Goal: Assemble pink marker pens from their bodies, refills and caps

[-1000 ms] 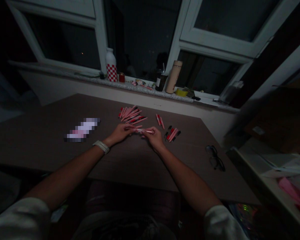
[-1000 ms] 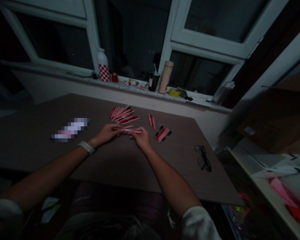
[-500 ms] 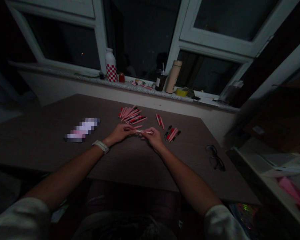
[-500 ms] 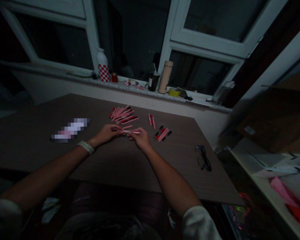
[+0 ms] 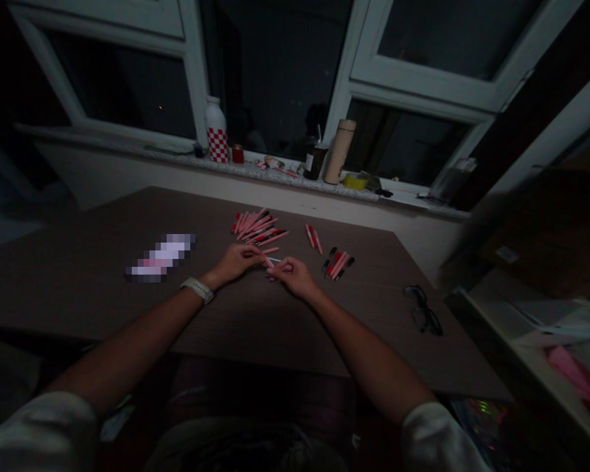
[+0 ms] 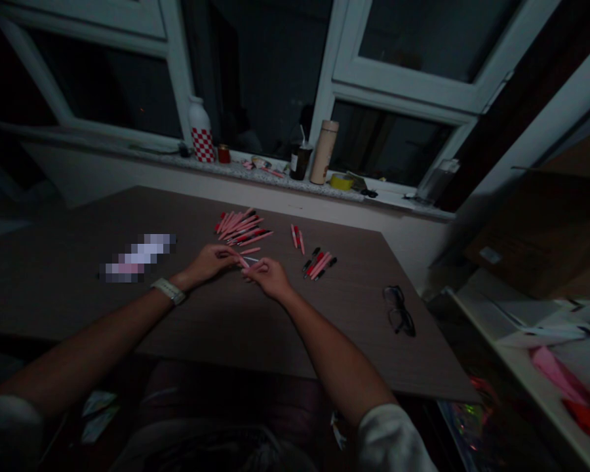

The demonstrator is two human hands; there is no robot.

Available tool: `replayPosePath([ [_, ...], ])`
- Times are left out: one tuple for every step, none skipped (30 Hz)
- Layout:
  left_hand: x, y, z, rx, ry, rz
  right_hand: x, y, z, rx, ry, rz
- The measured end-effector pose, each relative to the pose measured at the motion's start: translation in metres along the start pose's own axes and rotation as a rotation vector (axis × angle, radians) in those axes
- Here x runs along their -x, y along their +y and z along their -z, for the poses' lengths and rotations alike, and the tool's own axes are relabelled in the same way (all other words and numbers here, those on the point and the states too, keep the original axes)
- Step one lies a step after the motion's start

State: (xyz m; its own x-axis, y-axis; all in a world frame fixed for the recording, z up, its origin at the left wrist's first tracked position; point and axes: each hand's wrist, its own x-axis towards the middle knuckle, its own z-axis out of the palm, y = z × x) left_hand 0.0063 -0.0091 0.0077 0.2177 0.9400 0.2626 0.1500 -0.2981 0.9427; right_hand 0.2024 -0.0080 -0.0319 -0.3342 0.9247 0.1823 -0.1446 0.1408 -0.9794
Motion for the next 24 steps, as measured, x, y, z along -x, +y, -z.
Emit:
replayPosePath([
  [0.000, 0.001, 0.000, -0.005, -0.004, 0.000, 0.000, 0.001, -0.002, 0.024, -0.022, 0.003],
  [0.000, 0.001, -0.001, -0.013, -0.007, -0.002, 0.001, 0.002, -0.003, 0.044, -0.041, 0.008],
  [0.000, 0.001, -0.001, -0.027, -0.011, -0.006, 0.001, 0.002, -0.004, 0.054, -0.058, 0.015],
  [0.000, 0.000, 0.000, -0.045, -0.013, -0.011, 0.001, 0.002, -0.005, 0.056, -0.072, 0.022],
  [0.000, -0.001, 0.000, -0.067, -0.010, -0.016, 0.001, 0.002, -0.005, 0.051, -0.080, 0.028],
  [-0.001, -0.003, 0.001, -0.092, -0.005, -0.022, 0.000, 0.001, -0.005, 0.041, -0.080, 0.033],
  [-0.002, -0.004, 0.002, -0.115, 0.002, -0.028, -0.001, 0.001, -0.004, 0.027, -0.074, 0.034],
  [-0.003, -0.007, 0.003, -0.133, 0.019, -0.034, -0.002, 0.001, -0.004, 0.010, -0.060, 0.032],
  [-0.004, -0.009, 0.004, -0.146, 0.040, -0.040, -0.003, 0.001, -0.003, -0.010, -0.041, 0.031],
  [-0.006, -0.011, 0.005, -0.159, 0.067, -0.043, -0.004, 0.002, -0.003, -0.031, -0.017, 0.031],
  [-0.007, -0.013, 0.006, -0.175, 0.096, -0.046, -0.005, 0.003, -0.003, -0.050, 0.008, 0.033],
  [-0.008, -0.014, 0.007, -0.196, 0.128, -0.051, -0.005, 0.004, -0.002, -0.067, 0.035, 0.034],
  [-0.009, -0.017, 0.008, -0.227, 0.163, -0.060, -0.006, 0.004, -0.002, -0.077, 0.065, 0.038],
  [-0.010, -0.019, 0.009, -0.265, 0.193, -0.073, -0.007, 0.005, -0.002, -0.081, 0.098, 0.043],
  [-0.011, -0.023, 0.010, -0.308, 0.222, -0.090, -0.008, 0.006, -0.002, -0.080, 0.131, 0.050],
  [-0.012, -0.026, 0.011, -0.356, 0.243, -0.106, -0.008, 0.006, -0.002, -0.075, 0.164, 0.061],
  [-0.013, -0.031, 0.013, -0.398, 0.258, -0.112, -0.009, 0.006, -0.002, -0.070, 0.195, 0.073],
  [-0.014, -0.036, 0.014, -0.438, 0.279, -0.107, -0.010, 0.007, -0.001, -0.064, 0.223, 0.087],
  [-0.015, -0.040, 0.015, -0.470, 0.274, -0.101, -0.011, 0.007, -0.001, -0.060, 0.249, 0.098],
  [-0.017, -0.045, 0.016, -0.488, 0.254, -0.113, -0.011, 0.008, 0.000, -0.059, 0.271, 0.107],
  [-0.018, -0.049, 0.017, -0.512, 0.233, -0.137, -0.012, 0.008, 0.001, -0.060, 0.294, 0.112],
  [-0.019, -0.052, 0.018, -0.540, 0.211, -0.165, -0.013, 0.009, 0.003, -0.060, 0.315, 0.114],
  [-0.020, -0.054, 0.019, -0.570, 0.186, -0.197, -0.014, 0.011, 0.004, -0.056, 0.333, 0.112],
  [-0.021, -0.055, 0.019, -0.605, 0.159, -0.228, -0.014, 0.012, 0.004, -0.051, 0.347, 0.110],
])
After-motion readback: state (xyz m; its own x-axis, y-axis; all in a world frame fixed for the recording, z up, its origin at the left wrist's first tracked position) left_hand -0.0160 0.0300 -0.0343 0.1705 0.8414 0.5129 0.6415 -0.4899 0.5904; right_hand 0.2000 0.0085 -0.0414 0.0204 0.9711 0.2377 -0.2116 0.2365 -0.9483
